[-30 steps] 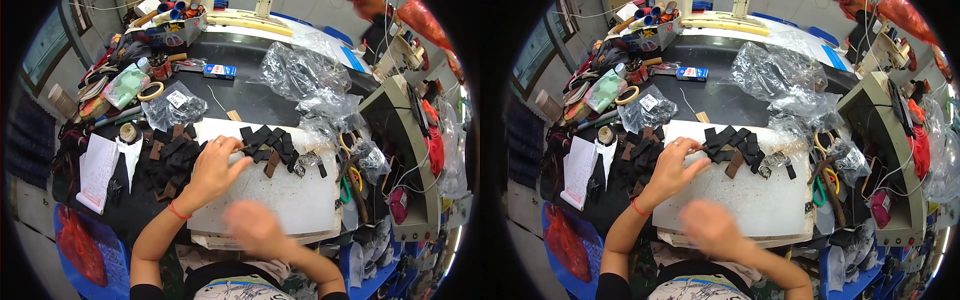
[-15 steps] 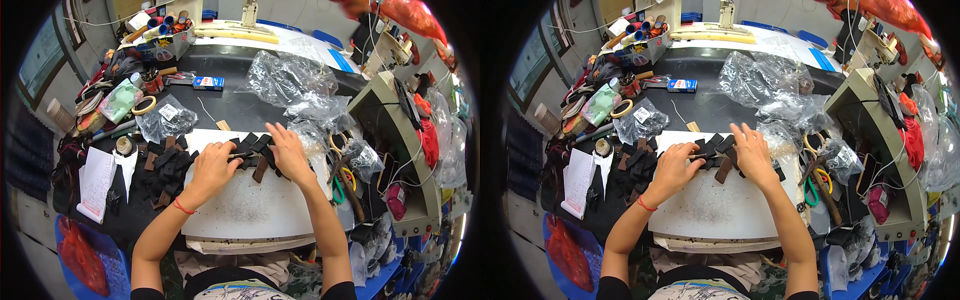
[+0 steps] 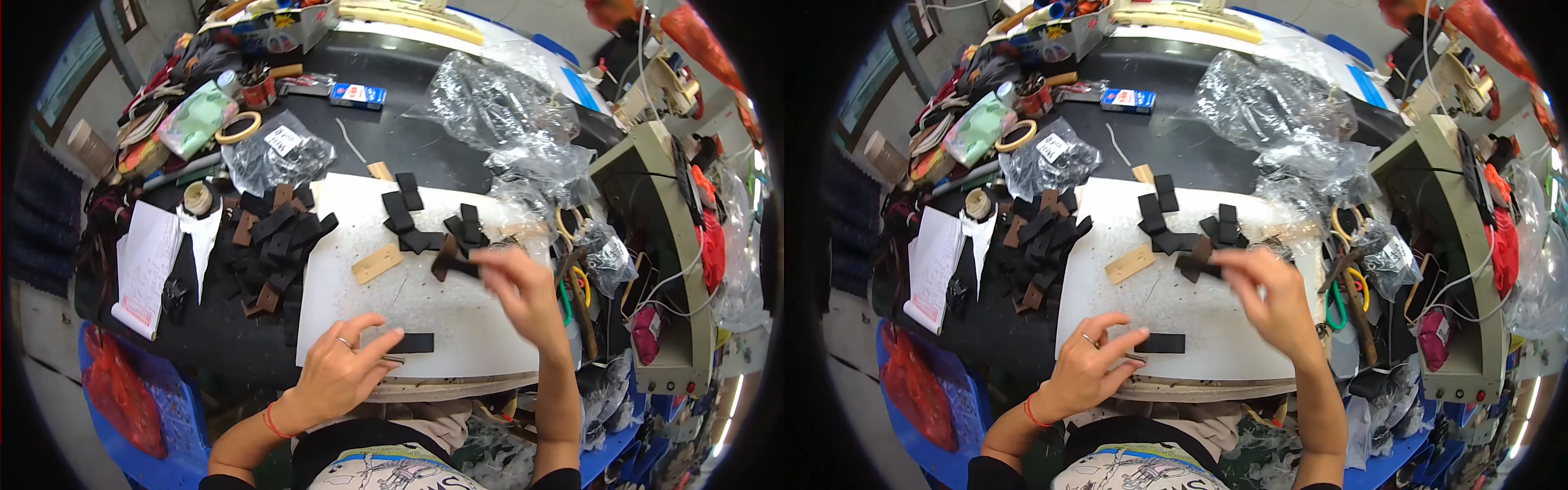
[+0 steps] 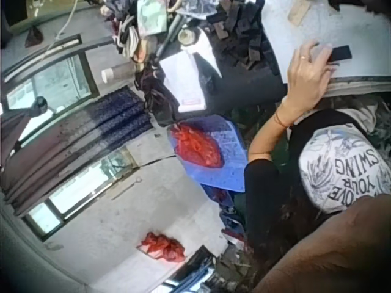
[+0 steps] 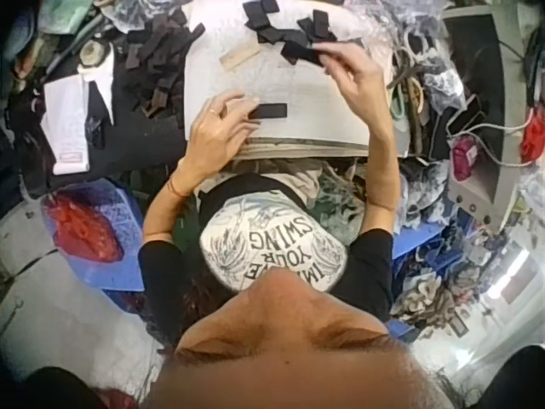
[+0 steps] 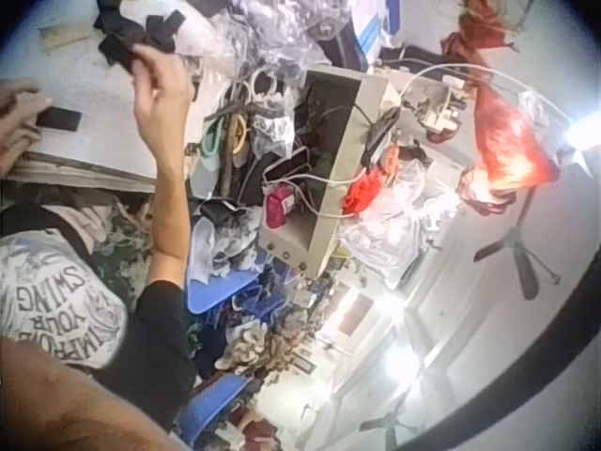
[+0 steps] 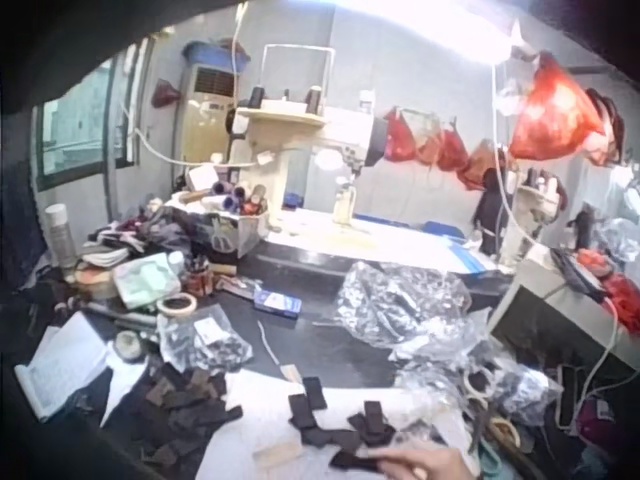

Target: The person repeatedly picks up black fabric straps and metal rivets, places them on a wooden block, and uses a hammer to secure the rivets. The person handles the straps one at a time, moving completed units to a pile on the table.

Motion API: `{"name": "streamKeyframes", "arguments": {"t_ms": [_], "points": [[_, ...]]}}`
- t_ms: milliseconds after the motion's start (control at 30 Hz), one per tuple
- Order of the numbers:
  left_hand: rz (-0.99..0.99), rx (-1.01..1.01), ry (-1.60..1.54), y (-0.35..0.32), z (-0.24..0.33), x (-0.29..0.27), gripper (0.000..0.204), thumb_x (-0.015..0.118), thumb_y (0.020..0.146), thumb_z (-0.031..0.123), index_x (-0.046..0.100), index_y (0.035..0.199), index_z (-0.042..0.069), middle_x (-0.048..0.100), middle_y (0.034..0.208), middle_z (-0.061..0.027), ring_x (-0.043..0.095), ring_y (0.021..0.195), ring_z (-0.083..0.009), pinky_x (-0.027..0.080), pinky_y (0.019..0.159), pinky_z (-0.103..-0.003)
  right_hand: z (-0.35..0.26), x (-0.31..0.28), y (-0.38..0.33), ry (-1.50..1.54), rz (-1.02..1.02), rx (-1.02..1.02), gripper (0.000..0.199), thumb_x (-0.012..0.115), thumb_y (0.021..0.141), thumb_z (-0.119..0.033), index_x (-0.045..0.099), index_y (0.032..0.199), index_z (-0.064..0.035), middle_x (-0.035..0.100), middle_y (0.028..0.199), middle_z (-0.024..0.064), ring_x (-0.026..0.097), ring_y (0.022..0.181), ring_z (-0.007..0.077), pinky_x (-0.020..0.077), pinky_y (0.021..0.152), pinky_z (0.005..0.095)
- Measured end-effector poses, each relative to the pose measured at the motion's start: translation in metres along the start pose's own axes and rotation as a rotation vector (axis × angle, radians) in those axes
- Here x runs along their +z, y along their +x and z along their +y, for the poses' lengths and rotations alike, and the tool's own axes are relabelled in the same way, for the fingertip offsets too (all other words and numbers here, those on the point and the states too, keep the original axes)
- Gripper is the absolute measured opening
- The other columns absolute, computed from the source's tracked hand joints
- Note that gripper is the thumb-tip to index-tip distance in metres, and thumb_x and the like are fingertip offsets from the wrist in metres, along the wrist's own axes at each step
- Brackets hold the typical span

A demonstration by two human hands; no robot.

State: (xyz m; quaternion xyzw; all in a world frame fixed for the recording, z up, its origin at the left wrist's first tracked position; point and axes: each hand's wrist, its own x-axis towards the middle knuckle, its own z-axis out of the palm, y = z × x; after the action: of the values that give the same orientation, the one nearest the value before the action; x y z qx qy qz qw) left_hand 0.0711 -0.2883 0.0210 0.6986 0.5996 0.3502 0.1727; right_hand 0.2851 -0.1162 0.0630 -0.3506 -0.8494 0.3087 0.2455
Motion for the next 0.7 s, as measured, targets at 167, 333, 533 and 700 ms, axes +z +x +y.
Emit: {"name": "streamKeyframes", "arguments": {"t_ms": [167, 333, 533, 700], "points": [[0.15, 0.005, -0.042, -0.008, -0.012, 0.002, 0.064, 0.08, 0.072, 0.012, 0.057, 0.132, 0.003, 0.065, 0.112, -0.0118, 0.056, 0.078, -0.0251, 0.049, 0.072, -0.034, -0.018, 0.032, -0.051, 0.525, -0.231, 0.424, 0.015, 0.065, 0.092, -0.005, 0.067, 0.106, 0.0004, 0.069, 0.084, 0.0064, 0.065, 0.072, 0.0091, 0.0529, 0.065, 0.0244], [0.129, 0.013, -0.094, -0.01, -0.009, 0.012, 0.073, 0.079, 0.071, 0.007, 0.05, 0.137, 0.001, 0.068, 0.11, -0.0106, 0.058, 0.078, -0.0256, 0.049, 0.073, -0.035, -0.018, 0.045, -0.047, 0.456, -0.299, 0.432, 0.014, 0.066, 0.092, -0.005, 0.069, 0.104, 0.0011, 0.071, 0.084, 0.0072, 0.067, 0.071, 0.0106, 0.0539, 0.065, 0.0248], [0.082, 0.064, -0.017, -0.008, -0.015, 0.017, 0.037, 0.073, 0.073, 0.004, 0.068, 0.11, 0.004, 0.068, 0.109, -0.0065, 0.058, 0.076, -0.0233, 0.049, 0.069, -0.033, -0.019, 0.055, -0.051, 0.195, -0.169, 0.19, 0.014, 0.068, 0.088, -0.002, 0.069, 0.102, -0.0005, 0.067, 0.084, 0.0072, 0.063, 0.068, 0.0105, 0.0506, 0.061, 0.0237], [0.052, 0.087, 0.059, -0.006, -0.013, 0.013, 0.023, 0.075, 0.072, 0.001, 0.071, 0.094, 0.005, 0.069, 0.107, -0.0067, 0.056, 0.07, -0.0209, 0.047, 0.063, -0.031, -0.02, 0.049, -0.057, 0.027, -0.032, 0.143, 0.018, 0.071, 0.082, 0.0, 0.067, 0.1, -0.002, 0.06, 0.098, 0.0123, 0.062, 0.073, 0.0233, 0.0507, 0.064, 0.0308]]}}
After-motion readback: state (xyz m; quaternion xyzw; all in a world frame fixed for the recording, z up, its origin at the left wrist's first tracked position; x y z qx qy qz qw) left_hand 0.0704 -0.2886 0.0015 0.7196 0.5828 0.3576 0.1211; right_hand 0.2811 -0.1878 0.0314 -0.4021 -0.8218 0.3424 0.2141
